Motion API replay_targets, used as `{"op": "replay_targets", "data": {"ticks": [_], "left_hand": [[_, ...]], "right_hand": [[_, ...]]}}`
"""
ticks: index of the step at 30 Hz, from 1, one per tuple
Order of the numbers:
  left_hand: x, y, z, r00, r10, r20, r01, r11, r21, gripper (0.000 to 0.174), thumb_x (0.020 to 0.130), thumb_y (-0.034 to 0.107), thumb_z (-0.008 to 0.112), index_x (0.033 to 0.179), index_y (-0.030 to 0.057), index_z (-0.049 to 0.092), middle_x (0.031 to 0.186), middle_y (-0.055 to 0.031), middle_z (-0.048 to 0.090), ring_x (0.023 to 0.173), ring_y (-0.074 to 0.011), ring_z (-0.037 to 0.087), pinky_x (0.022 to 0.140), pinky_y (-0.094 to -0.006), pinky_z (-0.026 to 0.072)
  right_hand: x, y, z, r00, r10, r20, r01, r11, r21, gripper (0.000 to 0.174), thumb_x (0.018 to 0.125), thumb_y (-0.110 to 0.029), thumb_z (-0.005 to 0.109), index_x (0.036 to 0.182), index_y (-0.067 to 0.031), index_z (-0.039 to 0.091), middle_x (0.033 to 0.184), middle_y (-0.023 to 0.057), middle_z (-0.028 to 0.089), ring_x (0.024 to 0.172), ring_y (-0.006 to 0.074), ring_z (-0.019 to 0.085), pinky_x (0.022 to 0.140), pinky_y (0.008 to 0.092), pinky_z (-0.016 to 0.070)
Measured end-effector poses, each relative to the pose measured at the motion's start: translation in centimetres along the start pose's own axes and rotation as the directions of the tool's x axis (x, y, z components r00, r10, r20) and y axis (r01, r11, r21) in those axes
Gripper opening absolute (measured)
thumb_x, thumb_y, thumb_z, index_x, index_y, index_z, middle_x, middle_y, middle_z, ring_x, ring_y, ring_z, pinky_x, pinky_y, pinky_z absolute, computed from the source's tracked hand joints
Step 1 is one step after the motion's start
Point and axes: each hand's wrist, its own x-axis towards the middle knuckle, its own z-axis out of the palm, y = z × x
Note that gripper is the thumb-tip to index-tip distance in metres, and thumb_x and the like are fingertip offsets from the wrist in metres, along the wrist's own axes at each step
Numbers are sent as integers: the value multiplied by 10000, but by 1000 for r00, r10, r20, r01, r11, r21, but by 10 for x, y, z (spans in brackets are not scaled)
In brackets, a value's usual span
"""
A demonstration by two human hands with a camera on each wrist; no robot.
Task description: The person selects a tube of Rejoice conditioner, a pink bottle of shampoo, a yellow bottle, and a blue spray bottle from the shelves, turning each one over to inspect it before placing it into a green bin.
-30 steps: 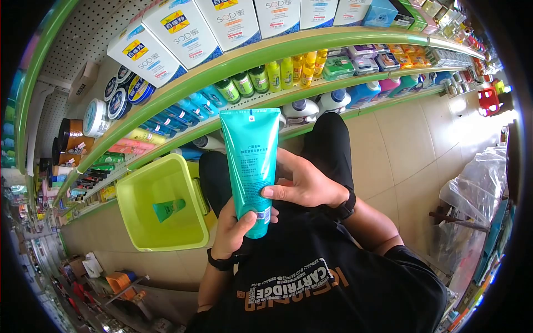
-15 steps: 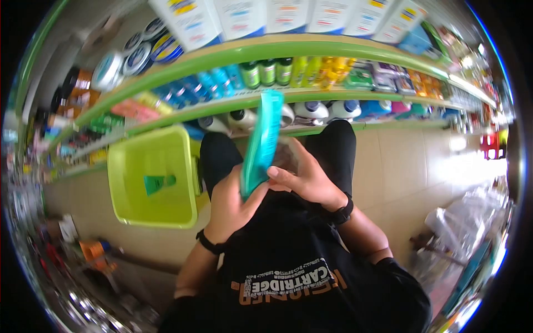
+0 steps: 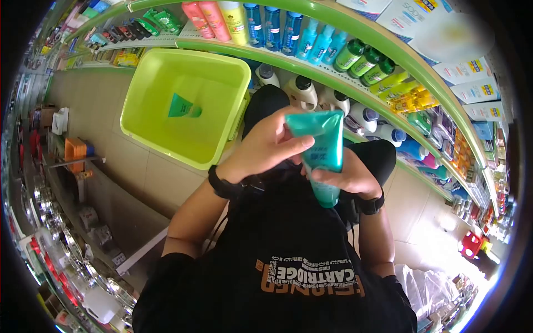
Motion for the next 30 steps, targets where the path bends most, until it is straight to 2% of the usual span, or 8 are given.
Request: {"op": "replay_targets", "data": {"ticks": [4, 7, 8, 11, 16, 23, 25, 30], "left_hand": [[-14, 22, -18, 999, -42, -22, 46, 961, 272, 283, 1023, 267, 730, 1122, 6, 687, 955, -54, 692, 724, -140, 713, 609, -257, 577], [-33, 29, -27, 976, 91, -198, -13, 932, 362, 231, 1015, 241, 736, 1068, 17, 714, 891, -43, 714, 655, -125, 696, 573, -248, 556], [-40, 35, -34, 938, 171, -301, -42, 919, 391, 219, 1012, 237, 737, 1068, 26, 719, 893, -45, 726, 641, -114, 680, 570, -253, 539], [-67, 58, -76, 731, 327, -598, -10, 882, 470, 258, 1044, 279, 690, 1045, 22, 707, 917, -71, 736, 642, -146, 689, 613, -274, 543], [-101, 88, -175, 316, 667, -675, -62, 725, 686, 393, 1068, 374, 649, 1144, -10, 679, 895, -100, 731, 668, -168, 705, 670, -291, 539], [-135, 47, -358, 345, 521, -780, 508, 596, 622, 526, 1073, 374, 634, 1340, -78, 603, 911, -132, 757, 743, -211, 770, 664, -313, 552], [-131, 23, -387, 383, 372, -846, 746, 415, 520, 563, 1080, 388, 609, 1375, -92, 586, 848, -142, 755, 732, -228, 780, 623, -321, 547], [-124, -46, -442, 502, 209, -839, 802, 252, 542, 410, 1083, 334, 591, 1201, -46, 691, 806, -156, 753, 677, -239, 773, 574, -338, 539]], "right_hand": [[22, 2, 5, 978, 124, 169, -65, 947, -315, 649, 886, -389, 871, 1343, -3, 621, 1206, 106, 728, 1058, 182, 687, 939, 366, 554], [34, 15, 6, 985, -172, -2, 155, 893, -422, 729, 909, -406, 850, 1431, 15, 567, 1240, 122, 708, 1173, 174, 640, 993, 356, 525], [35, 17, 4, 996, -83, -39, 78, 989, -122, 607, 969, -345, 793, 1406, 18, 580, 1241, 107, 703, 1178, 180, 643, 1014, 353, 512], [45, 50, -32, 922, -251, -294, 217, 965, -145, 317, 1069, -214, 646, 1296, 6, 629, 1184, 100, 713, 1135, 159, 665, 990, 332, 519], [34, 130, -89, 839, -37, -543, 42, 999, -2, 259, 1076, -200, 627, 1244, -5, 655, 1079, 83, 746, 979, 160, 719, 857, 296, 551], [30, 175, -104, 831, 128, -541, -186, 981, -53, 230, 1073, -187, 619, 1195, 2, 661, 1033, 82, 741, 927, 159, 719, 810, 292, 561], [33, 172, -101, 840, 177, -513, -212, 977, -10, 229, 1072, -204, 626, 1175, -3, 664, 1025, 77, 737, 905, 160, 719, 783, 288, 560], [30, 186, -106, 828, 222, -515, -266, 964, -13, 232, 1062, -213, 641, 1159, -5, 667, 994, 72, 730, 855, 153, 714, 745, 292, 564]]}}
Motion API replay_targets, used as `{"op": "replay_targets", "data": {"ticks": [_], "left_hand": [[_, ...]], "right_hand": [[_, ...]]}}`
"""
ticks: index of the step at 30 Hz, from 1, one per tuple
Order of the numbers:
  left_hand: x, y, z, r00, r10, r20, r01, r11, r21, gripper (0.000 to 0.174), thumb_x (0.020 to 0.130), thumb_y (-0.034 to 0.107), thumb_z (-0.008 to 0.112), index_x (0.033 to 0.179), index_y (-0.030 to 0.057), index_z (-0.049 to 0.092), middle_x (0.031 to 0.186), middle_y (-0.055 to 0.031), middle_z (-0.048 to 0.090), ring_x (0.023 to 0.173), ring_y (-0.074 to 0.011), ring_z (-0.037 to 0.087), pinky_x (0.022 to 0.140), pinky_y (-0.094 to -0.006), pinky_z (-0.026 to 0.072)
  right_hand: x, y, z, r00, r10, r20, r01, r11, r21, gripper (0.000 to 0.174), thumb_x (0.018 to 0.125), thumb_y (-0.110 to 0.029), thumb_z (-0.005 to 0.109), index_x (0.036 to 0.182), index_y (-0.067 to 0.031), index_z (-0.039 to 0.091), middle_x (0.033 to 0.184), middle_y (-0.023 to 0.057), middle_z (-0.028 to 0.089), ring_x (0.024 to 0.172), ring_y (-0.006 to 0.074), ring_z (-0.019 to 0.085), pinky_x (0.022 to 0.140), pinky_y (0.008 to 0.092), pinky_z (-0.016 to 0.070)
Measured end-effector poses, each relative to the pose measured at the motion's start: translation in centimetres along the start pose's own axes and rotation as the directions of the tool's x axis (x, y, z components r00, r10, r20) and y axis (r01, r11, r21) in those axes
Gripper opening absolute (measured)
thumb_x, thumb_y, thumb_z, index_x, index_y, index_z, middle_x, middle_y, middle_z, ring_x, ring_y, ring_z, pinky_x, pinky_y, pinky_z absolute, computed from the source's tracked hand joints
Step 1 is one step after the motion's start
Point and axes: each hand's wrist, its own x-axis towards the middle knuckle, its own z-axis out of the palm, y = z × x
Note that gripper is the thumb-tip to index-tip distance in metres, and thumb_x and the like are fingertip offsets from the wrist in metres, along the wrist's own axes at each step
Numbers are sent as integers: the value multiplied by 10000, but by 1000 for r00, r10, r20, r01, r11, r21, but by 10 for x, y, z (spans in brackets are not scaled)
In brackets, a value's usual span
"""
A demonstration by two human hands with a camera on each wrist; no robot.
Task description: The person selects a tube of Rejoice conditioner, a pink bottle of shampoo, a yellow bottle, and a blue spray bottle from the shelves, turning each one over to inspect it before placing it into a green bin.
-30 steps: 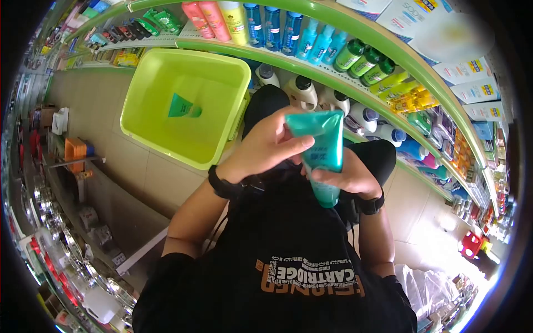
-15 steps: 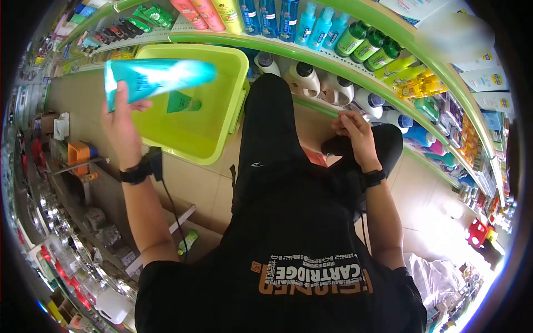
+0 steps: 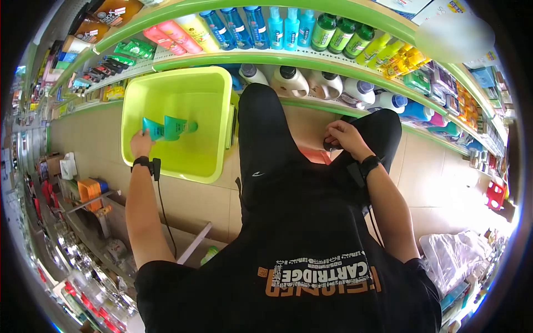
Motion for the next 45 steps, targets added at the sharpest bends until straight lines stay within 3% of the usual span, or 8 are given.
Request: {"op": "replay_targets", "data": {"ticks": [3, 10, 17, 25, 27, 35, 39, 45], "left_hand": [[-13, 10, 22, 995, -38, 94, 61, 965, -253, 411, 1080, 321, 557, 1088, -68, 689, 889, -237, 757, 718, -299, 783, 702, -434, 571], [-2, -14, 59, 999, 30, 40, -26, 996, -88, 281, 1076, 219, 559, 1076, -23, 701, 861, -135, 750, 674, -222, 765, 536, -335, 544], [-24, 15, 31, 958, -210, 195, 269, 891, -364, 273, 1008, 197, 592, 1122, -20, 712, 947, -171, 765, 775, -260, 777, 613, -366, 566], [6, 44, -10, 905, 251, -344, -234, 968, 89, 391, 933, 225, 673, 1251, -1, 654, 1141, -229, 717, 1061, -388, 689, 958, -478, 535], [22, 80, -34, 908, 274, -319, -343, 920, -187, 407, 962, 172, 747, 1309, 10, 609, 1160, -133, 707, 1114, -235, 677, 960, -367, 535], [48, 269, -81, 904, 376, -201, -416, 670, -615, 584, 974, 69, 715, 1495, -15, 463, 1433, -197, 605, 1276, -267, 632, 1062, -359, 506], [87, 296, -75, 831, 546, -105, -388, 434, -813, 639, 886, -53, 680, 1465, 146, 497, 1378, -46, 646, 1246, -202, 625, 1031, -390, 506], [120, 292, -55, 877, 469, -103, -355, 490, -796, 541, 857, -80, 687, 1367, 37, 549, 1247, -95, 703, 1093, -194, 692, 964, -335, 551]], "right_hand": [[2, 1, 2, 1000, -27, -8, 27, 1000, -14, 225, 1055, -202, 643, 1155, -2, 668, 966, 70, 725, 831, 145, 702, 732, 294, 566], [6, -4, 9, 1000, 8, -23, -9, 999, -54, 228, 1055, -193, 641, 1164, 5, 668, 963, 85, 735, 841, 166, 720, 745, 303, 581], [8, -9, 16, 1000, 18, 5, -17, 998, -64, 216, 1054, -192, 641, 1141, 5, 658, 962, 94, 730, 841, 170, 720, 739, 313, 583], [13, 7, 8, 999, -33, 21, 34, 996, -80, 182, 1038, -156, 625, 1093, 10, 676, 926, 74, 725, 806, 160, 709, 721, 305, 576], [13, 6, 8, 999, -32, 23, 34, 997, -72, 179, 1037, -152, 623, 1085, 11, 678, 926, 74, 726, 801, 159, 710, 721, 301, 577], [8, 9, 5, 996, -73, -42, 72, 997, -24, 199, 1026, -126, 628, 1123, 40, 676, 918, 105, 736, 803, 178, 724, 749, 322, 599], [2, 14, 3, 993, -95, -66, 95, 995, -13, 216, 1020, -132, 630, 1117, 54, 679, 918, 106, 738, 805, 181, 721, 755, 328, 597], [-6, 8, -2, 994, -68, -88, 73, 996, 60, 222, 1015, -145, 627, 1109, 49, 682, 928, 106, 730, 810, 170, 707, 755, 322, 593]]}}
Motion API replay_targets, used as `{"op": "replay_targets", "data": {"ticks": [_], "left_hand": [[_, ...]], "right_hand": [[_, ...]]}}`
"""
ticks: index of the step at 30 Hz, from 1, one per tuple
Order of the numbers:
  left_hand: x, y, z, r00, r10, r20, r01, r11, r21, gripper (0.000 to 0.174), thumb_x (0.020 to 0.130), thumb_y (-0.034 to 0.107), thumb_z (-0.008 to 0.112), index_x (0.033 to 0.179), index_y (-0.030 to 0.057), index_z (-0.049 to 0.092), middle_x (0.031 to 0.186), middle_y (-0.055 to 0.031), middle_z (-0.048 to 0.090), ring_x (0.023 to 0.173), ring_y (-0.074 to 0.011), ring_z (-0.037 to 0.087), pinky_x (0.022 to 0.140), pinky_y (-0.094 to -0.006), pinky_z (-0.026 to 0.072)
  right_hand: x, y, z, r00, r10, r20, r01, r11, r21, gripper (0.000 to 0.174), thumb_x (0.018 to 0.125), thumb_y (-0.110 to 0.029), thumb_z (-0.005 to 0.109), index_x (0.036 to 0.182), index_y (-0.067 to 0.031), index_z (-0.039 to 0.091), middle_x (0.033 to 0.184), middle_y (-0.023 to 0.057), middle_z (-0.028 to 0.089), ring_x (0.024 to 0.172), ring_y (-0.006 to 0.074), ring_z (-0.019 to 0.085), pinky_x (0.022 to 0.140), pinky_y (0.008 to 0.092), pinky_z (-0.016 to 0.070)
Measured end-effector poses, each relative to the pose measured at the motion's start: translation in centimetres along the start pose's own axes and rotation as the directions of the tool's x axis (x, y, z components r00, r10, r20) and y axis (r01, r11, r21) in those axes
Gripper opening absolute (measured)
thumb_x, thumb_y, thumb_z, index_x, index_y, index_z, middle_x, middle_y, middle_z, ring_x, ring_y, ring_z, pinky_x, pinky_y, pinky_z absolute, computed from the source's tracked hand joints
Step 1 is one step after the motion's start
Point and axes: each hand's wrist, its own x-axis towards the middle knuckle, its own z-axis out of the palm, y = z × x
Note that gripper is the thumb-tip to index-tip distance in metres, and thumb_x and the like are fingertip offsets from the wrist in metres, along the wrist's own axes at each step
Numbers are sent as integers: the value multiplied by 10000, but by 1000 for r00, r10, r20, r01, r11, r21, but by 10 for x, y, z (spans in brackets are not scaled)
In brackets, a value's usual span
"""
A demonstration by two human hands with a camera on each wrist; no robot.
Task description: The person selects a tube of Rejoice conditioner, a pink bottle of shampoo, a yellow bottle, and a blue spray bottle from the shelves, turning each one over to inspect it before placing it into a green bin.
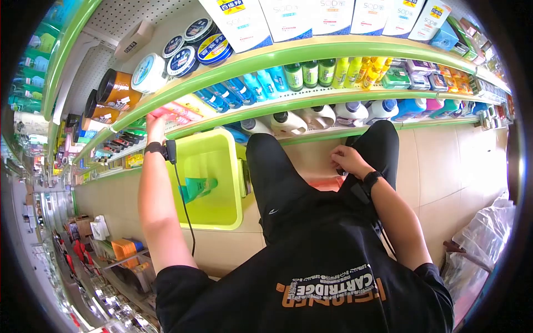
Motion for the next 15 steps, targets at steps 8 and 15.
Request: {"op": "replay_targets", "data": {"ticks": [8, 15], "left_hand": [[-31, -17, -12, 992, -66, -107, 64, 998, -24, 521, 909, 6, 783, 1366, 73, 543, 1277, -75, 705, 1137, -203, 683, 942, -378, 571], [-104, 0, -5, 937, -17, -348, -78, 963, -258, 417, 924, 21, 766, 1306, 86, 613, 1255, -57, 696, 1148, -197, 672, 1023, -419, 553]], "right_hand": [[5, -19, 8, 999, -4, 53, 11, 991, -134, 246, 1030, -175, 633, 1103, 51, 697, 925, 100, 739, 808, 164, 711, 747, 318, 591], [10, -10, 8, 999, -8, 37, 8, 1000, 1, 263, 1049, -191, 637, 1121, 52, 710, 941, 99, 746, 819, 167, 723, 758, 316, 591]]}}
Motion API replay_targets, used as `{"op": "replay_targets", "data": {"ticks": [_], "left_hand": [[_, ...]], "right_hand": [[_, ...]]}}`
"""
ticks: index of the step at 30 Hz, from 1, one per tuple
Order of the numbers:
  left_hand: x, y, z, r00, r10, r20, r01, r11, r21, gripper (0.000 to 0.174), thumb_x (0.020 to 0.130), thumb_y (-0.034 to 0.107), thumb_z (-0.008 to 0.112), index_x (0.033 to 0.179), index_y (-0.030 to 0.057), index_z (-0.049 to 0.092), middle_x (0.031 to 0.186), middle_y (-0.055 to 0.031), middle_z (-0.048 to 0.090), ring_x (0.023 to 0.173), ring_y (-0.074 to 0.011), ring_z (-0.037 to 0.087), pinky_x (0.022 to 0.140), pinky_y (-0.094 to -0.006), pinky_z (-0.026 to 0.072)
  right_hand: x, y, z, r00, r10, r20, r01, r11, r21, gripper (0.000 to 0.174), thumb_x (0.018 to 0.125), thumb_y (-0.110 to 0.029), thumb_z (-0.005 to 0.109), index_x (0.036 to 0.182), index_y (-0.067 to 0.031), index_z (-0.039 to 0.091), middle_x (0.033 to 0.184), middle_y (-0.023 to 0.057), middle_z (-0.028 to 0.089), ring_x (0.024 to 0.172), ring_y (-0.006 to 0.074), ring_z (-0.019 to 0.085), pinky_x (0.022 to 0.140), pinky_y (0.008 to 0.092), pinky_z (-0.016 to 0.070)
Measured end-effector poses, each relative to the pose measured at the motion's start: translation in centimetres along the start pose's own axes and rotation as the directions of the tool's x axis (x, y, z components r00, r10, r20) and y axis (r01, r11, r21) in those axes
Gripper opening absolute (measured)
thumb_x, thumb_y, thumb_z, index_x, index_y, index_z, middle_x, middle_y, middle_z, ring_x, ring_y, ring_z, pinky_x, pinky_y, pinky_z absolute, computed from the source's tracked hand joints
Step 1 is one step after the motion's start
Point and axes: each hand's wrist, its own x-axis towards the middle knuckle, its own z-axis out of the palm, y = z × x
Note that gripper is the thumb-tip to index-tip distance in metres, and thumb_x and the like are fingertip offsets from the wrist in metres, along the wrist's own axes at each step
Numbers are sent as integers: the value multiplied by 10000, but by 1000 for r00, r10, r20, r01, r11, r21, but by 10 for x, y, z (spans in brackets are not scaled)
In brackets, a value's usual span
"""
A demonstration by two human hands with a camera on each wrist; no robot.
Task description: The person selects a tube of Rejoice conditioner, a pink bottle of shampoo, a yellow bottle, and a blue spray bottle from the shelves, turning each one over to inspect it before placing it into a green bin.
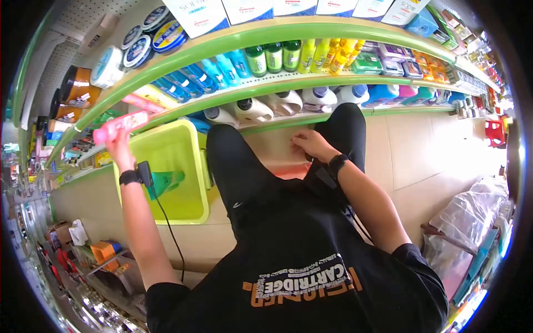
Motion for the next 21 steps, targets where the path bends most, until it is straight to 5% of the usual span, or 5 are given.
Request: {"op": "replay_targets", "data": {"ticks": [6, 14, 16, 19, 21], "left_hand": [[-119, 51, -18, 1000, 2, -27, -3, 999, -36, 366, 975, 85, 745, 1317, 95, 614, 1274, -66, 698, 1164, -204, 676, 1072, -420, 520], [-279, 58, 44, 947, -213, 239, 287, 895, -343, 296, 1070, 196, 591, 1316, 32, 596, 1263, -90, 697, 1200, -219, 658, 1092, -406, 486], [-301, 49, 66, 894, -305, 328, 407, 859, -311, 294, 1070, 193, 589, 1312, 28, 595, 1258, -90, 686, 1192, -204, 655, 1080, -399, 490], [-324, 84, 131, 835, -259, 485, 405, 887, -223, 350, 1056, 206, 637, 1340, 10, 576, 1219, -69, 679, 1103, -154, 671, 985, -340, 532], [-327, 101, 158, 770, -250, 587, 371, 924, -93, 379, 1052, 189, 665, 1367, 15, 549, 1186, -58, 680, 1056, -123, 670, 935, -307, 543]], "right_hand": [[-21, -31, -8, 995, -93, 25, 79, 942, 326, 245, 1072, -203, 610, 1158, 12, 687, 1009, 74, 737, 913, 157, 710, 816, 295, 564], [-57, -84, -3, 983, -180, 39, 151, 911, 385, 226, 1107, -185, 560, 1213, -31, 685, 1053, 69, 745, 955, 152, 702, 857, 291, 540], [-66, -98, 2, 976, -211, 44, 181, 913, 365, 228, 1104, -188, 567, 1215, -24, 680, 1049, 66, 745, 965, 141, 697, 870, 289, 541], [-86, -120, 9, 945, -315, 82, 282, 919, 276, 273, 1107, -228, 581, 1264, -19, 658, 1092, 69, 736, 1005, 141, 693, 895, 285, 541], [-107, -144, 17, 894, -373, 250, 306, 913, 269, 366, 1106, -288, 596, 1360, -24, 607, 1160, 78, 719, 1024, 149, 688, 912, 293, 541]]}}
